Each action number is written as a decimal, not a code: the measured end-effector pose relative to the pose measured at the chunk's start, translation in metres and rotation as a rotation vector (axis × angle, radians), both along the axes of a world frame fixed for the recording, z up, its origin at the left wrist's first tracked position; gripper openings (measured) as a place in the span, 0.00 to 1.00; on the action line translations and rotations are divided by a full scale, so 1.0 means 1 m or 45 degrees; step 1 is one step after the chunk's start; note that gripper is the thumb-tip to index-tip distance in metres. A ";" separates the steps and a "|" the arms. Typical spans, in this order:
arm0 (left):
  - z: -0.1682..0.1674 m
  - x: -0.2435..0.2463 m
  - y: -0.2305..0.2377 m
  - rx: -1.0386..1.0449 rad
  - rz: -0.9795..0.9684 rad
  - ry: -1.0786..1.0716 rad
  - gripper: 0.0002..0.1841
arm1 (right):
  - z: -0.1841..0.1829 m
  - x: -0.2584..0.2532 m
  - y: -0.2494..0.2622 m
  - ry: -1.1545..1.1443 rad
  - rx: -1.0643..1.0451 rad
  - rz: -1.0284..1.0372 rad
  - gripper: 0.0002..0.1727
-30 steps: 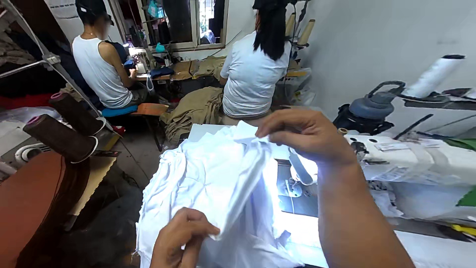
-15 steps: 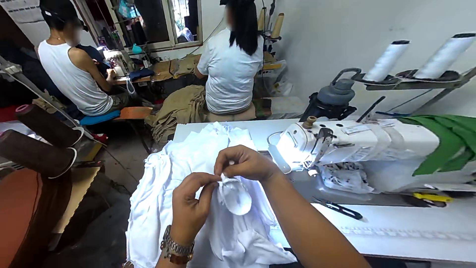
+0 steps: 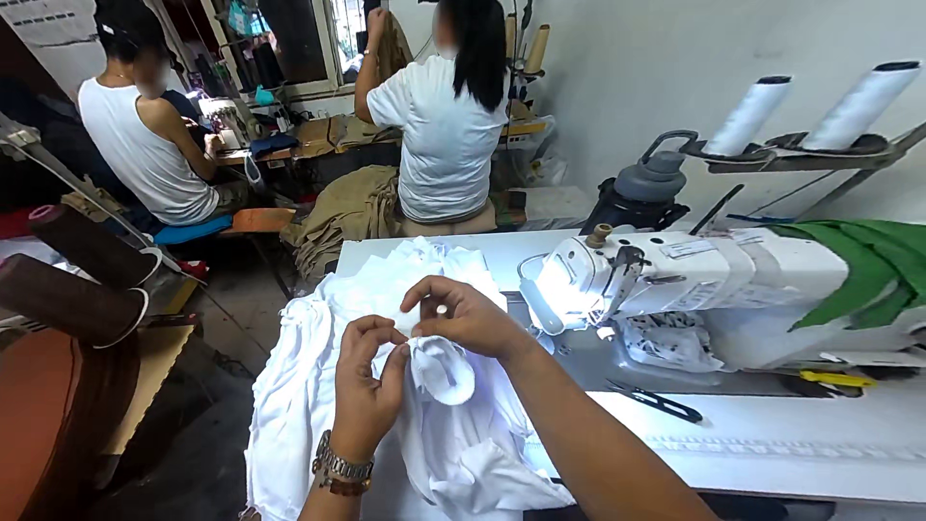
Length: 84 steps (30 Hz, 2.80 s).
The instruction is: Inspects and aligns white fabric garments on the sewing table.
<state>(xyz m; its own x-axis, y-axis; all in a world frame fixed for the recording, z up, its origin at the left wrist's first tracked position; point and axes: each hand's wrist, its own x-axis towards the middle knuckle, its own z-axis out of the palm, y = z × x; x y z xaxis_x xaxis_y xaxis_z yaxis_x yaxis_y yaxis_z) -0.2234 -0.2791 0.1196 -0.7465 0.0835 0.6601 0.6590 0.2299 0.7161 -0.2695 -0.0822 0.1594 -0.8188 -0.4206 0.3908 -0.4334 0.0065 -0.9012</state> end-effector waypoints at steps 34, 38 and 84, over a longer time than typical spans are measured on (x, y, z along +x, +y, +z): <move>0.019 0.029 0.017 0.773 -0.447 -0.681 0.18 | -0.031 0.101 0.006 0.364 -0.082 -0.870 0.19; 0.009 0.022 0.022 0.385 -0.511 -0.555 0.18 | -0.033 0.103 0.006 0.460 -0.030 -0.829 0.15; -0.030 0.027 0.046 0.040 -0.374 -0.607 0.04 | -0.056 0.120 0.012 0.089 0.041 -0.956 0.22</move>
